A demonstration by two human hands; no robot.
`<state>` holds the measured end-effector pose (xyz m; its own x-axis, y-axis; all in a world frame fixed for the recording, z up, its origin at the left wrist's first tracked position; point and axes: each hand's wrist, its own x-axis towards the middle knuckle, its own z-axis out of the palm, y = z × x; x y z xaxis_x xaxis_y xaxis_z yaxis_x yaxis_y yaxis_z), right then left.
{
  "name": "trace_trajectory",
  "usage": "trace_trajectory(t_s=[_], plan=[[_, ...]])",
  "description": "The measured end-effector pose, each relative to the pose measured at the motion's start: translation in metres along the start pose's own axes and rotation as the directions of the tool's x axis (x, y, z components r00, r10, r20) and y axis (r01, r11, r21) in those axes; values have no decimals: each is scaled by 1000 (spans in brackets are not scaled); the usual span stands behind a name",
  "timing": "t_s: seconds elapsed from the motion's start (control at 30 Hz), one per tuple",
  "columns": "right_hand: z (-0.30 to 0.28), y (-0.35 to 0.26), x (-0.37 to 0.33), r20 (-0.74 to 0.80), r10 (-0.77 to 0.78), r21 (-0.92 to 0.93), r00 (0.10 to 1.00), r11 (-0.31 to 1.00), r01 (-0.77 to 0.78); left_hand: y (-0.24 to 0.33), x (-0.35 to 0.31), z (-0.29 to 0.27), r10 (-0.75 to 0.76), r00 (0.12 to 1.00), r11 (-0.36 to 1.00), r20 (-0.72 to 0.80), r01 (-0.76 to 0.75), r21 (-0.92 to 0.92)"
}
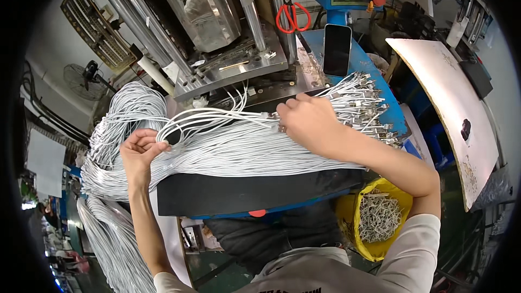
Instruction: The person fits cable ends into a metal fixture, places them into a molding machine, removes the processed cables, and smooths them along the table by hand.
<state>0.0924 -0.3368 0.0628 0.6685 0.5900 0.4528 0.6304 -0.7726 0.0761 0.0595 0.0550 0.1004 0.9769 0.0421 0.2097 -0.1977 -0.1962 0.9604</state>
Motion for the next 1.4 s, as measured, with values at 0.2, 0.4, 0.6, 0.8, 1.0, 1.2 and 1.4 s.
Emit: trace_trajectory(t_s=[0.2, 0.4, 0.6, 0.8, 1.0, 1.2, 1.4], plan=[[-73, 43, 33, 104, 167, 126, 980, 976, -179, 19, -17, 56, 180, 971, 973, 160, -199, 114], [-57, 110, 35, 562, 13, 580, 827, 707, -405, 43, -18, 183, 427, 765, 839, 482, -534, 105], [34, 49, 53, 565, 10, 447, 825, 837, -315, 5, -93, 235, -73, 260, 980, 963, 195, 22], [152, 25, 82, 391, 95, 386, 916, 886, -257, -74, -86, 165, -488, 704, 555, 516, 707, -439], [170, 4, 79, 220, 13, 164, 975, 985, -50, -95, -89, 144, -474, 793, 652, 383, 608, -453], [88, 5, 39, 196, -39, 27, 980, 999, 34, -110, -94, 135, -398, 800, 633, 449, 594, -496], [63, 12, -2, 796, 178, 543, 578, 210, -813, -108, -94, 134, -336, 773, 566, 538, 622, -541]])
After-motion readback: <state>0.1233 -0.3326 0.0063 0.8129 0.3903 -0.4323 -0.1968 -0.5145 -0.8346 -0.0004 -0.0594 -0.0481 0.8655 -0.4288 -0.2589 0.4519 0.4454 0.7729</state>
